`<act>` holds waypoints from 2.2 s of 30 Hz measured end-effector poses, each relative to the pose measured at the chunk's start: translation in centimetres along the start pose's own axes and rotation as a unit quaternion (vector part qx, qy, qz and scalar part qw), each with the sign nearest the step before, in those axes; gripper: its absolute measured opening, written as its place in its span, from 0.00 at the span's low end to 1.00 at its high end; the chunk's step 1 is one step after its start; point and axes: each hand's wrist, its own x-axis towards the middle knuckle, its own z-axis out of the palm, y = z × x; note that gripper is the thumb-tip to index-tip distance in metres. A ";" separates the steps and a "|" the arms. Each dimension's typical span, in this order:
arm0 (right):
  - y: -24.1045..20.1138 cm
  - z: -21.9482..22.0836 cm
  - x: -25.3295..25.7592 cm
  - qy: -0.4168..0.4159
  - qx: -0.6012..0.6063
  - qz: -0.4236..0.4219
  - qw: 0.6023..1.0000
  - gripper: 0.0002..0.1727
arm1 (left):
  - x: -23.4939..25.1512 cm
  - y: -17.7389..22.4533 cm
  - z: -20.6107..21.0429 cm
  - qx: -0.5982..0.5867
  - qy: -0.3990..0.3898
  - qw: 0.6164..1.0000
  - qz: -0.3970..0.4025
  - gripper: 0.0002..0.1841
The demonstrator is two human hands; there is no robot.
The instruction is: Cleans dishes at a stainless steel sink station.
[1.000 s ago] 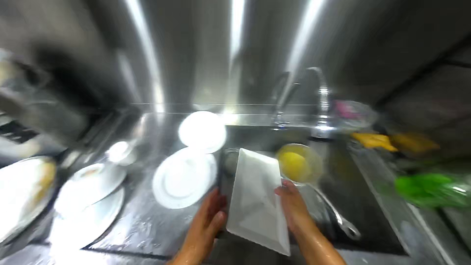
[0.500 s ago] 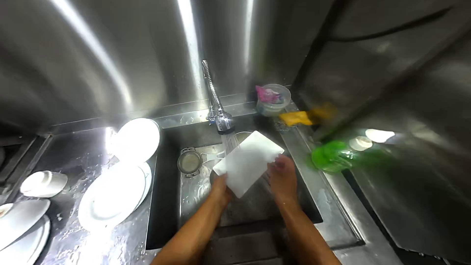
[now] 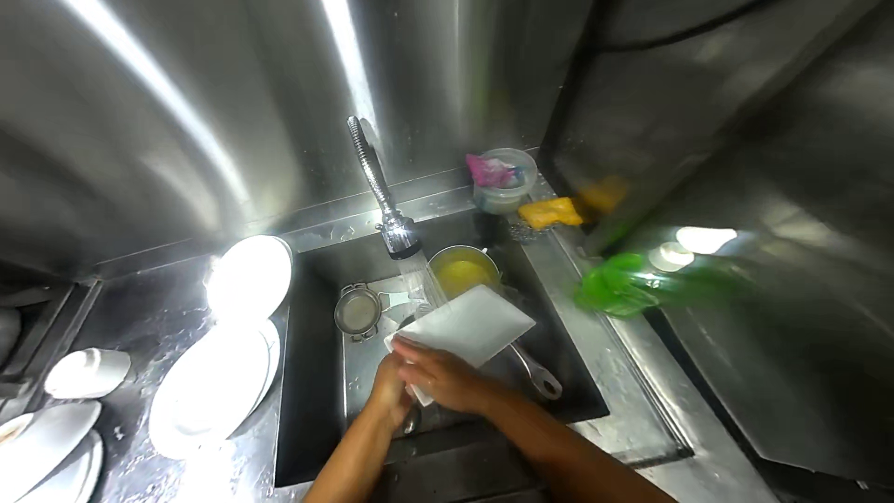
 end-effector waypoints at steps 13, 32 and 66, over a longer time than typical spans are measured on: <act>2.7 -1.3 0.1 0.111 -0.195 0.157 0.962 0.43 | -0.4 -0.5 -1.2 -0.017 -0.050 0.998 0.024 0.27; 4.2 0.7 -5.6 0.182 -0.191 -0.015 0.964 0.24 | 2.9 1.0 2.7 -0.099 -0.119 0.984 0.090 0.30; 1.0 -3.3 5.8 0.311 0.560 0.106 0.761 0.20 | -14.5 15.7 -18.1 0.480 0.121 0.549 0.673 0.11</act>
